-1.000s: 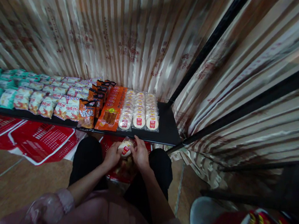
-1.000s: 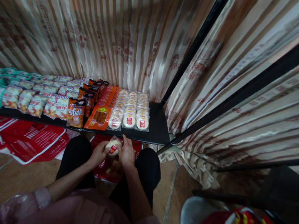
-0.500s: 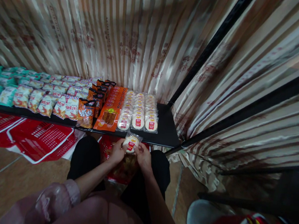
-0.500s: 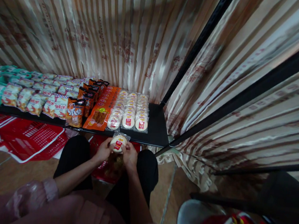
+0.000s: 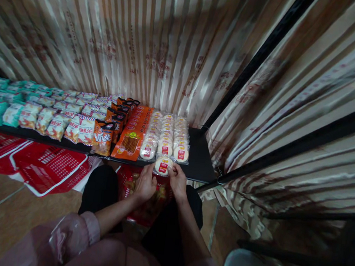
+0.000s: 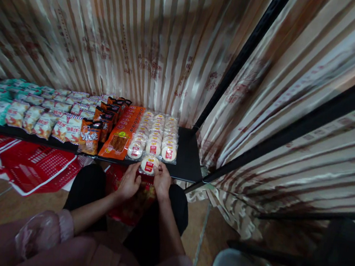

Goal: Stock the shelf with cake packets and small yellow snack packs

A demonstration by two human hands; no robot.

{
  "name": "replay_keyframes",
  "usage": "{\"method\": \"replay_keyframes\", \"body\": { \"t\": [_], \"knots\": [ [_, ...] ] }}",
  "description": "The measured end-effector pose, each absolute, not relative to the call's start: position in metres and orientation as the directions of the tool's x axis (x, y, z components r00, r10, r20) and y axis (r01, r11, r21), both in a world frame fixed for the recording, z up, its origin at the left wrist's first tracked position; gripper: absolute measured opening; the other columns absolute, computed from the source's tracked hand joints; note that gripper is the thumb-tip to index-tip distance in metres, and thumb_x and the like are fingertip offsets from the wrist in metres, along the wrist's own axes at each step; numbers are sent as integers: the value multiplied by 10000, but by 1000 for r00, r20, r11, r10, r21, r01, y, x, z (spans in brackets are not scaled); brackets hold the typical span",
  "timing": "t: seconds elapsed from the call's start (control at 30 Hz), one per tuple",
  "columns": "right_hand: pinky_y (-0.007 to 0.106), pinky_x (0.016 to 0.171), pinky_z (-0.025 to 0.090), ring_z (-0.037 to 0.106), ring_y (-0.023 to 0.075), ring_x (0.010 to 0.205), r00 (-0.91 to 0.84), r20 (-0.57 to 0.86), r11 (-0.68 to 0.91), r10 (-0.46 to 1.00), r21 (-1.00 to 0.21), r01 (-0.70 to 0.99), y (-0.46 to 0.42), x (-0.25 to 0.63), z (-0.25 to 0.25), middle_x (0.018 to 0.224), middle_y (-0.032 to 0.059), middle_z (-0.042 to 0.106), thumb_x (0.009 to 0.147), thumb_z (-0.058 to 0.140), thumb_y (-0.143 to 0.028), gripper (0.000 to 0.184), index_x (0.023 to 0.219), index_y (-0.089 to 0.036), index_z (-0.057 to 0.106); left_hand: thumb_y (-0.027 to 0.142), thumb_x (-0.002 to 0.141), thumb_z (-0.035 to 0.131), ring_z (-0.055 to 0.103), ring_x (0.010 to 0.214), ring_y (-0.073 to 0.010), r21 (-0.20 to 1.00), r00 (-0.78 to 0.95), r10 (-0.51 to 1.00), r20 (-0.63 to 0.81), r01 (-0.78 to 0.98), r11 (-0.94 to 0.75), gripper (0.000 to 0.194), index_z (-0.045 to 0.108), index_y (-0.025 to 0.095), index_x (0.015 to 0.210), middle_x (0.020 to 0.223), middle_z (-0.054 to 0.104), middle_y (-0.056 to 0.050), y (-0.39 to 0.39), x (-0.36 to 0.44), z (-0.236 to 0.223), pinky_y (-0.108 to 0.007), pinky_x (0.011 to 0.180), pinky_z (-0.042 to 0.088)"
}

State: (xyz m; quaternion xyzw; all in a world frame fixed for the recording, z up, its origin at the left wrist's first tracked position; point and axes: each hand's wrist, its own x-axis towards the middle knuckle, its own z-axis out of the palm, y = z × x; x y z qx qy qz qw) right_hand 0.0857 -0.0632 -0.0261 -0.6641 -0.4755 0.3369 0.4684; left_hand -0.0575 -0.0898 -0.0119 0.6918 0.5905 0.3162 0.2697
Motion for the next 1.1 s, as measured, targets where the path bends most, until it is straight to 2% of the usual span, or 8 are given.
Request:
{"method": "replay_keyframes", "body": {
  "t": [0.17,0.33,0.73,0.87,1.1],
  "knots": [
    [293,674,490,597,161,654,349,36,-111,936,-914,390,-47,95,-26,841,51,671,732,507,-467,470,1063,-157,628,83,772,405,365,1300,-241,652,237,945,224,685,-326,573,405,100,1345,1377,433,-137,-87,-54,-15,-428,1104,330],
    [290,688,472,593,168,689,318,58,-114,946,-859,498,-34,98,-25,832,58,672,754,486,-438,436,1042,-154,649,27,741,372,250,1373,-244,561,359,900,247,705,-435,622,394,89,1359,1450,364,-120,-76,-49,-12,-449,1123,308],
    [276,674,457,617,167,705,325,23,-193,946,-764,616,-20,92,-9,848,48,702,795,504,-332,341,1069,-186,646,51,726,415,109,1411,-303,487,438,882,177,740,-465,634,384,36,1359,1477,306,-165,-60,-45,-21,-477,1115,292],
    [276,679,458,631,172,726,329,24,-196,944,-761,618,-20,90,-6,874,54,705,804,495,-327,348,1089,-184,632,50,740,404,51,1415,-297,474,452,871,191,735,-485,614,387,25,1353,1489,266,-180,-58,-42,-22,-472,1116,286],
    [293,732,475,641,178,761,336,77,-165,939,-754,636,-21,89,-16,938,91,700,828,446,-315,361,1101,-147,615,24,773,353,53,1410,-291,431,475,856,202,742,-513,541,439,2,1306,1481,248,-207,-53,-39,-26,-496,1109,294]
  ]
}}
